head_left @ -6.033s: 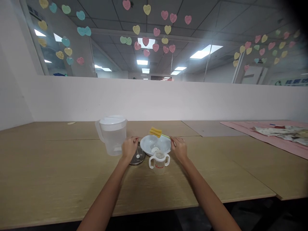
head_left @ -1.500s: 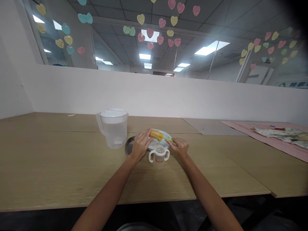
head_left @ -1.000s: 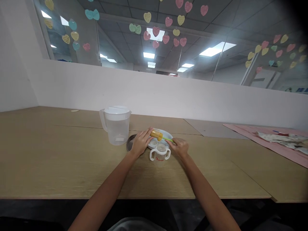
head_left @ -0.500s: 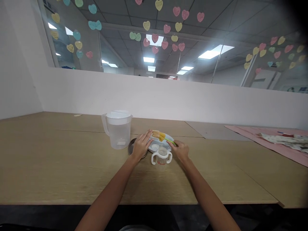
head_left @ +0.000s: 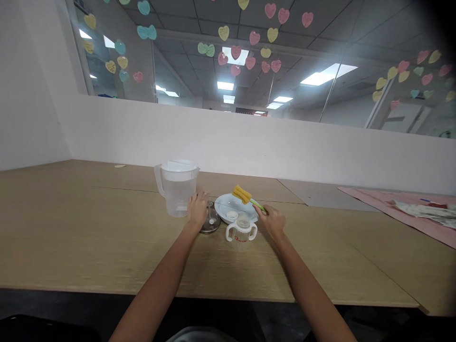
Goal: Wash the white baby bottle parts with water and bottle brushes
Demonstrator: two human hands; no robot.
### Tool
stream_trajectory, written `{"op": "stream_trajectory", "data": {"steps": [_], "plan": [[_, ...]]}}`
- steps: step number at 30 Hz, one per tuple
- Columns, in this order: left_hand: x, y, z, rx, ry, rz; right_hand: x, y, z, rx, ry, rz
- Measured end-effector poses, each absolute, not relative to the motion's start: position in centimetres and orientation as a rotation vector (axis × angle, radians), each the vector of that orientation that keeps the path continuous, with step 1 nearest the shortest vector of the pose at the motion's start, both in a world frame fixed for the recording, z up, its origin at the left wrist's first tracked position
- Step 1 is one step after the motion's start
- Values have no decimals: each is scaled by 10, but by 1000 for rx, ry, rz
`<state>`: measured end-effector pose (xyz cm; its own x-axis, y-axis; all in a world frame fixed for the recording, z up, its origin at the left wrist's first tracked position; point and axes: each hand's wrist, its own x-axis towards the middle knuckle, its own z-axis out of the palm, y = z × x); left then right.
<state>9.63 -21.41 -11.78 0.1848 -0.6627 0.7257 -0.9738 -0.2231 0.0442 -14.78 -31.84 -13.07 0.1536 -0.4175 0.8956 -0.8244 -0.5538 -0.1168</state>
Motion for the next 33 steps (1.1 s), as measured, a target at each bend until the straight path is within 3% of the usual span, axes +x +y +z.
{"op": "stream_trajectory", "data": {"steps": [9, 14, 22, 33], "plan": [[97, -218, -126, 2100, -1533, 628, -147, -318, -131, 2016, -1225, 1377], [81, -214, -113, 1741, -1428, 759, -146, -319, -132, 2002, -1252, 1383], [42, -213, -118, 1502, -2036, 446, -145, -316, -130, 2015, -1270, 1385], [41, -212, -116, 1594, -2146, 456, -140, -316, -130, 2361, -1168, 1494]]}}
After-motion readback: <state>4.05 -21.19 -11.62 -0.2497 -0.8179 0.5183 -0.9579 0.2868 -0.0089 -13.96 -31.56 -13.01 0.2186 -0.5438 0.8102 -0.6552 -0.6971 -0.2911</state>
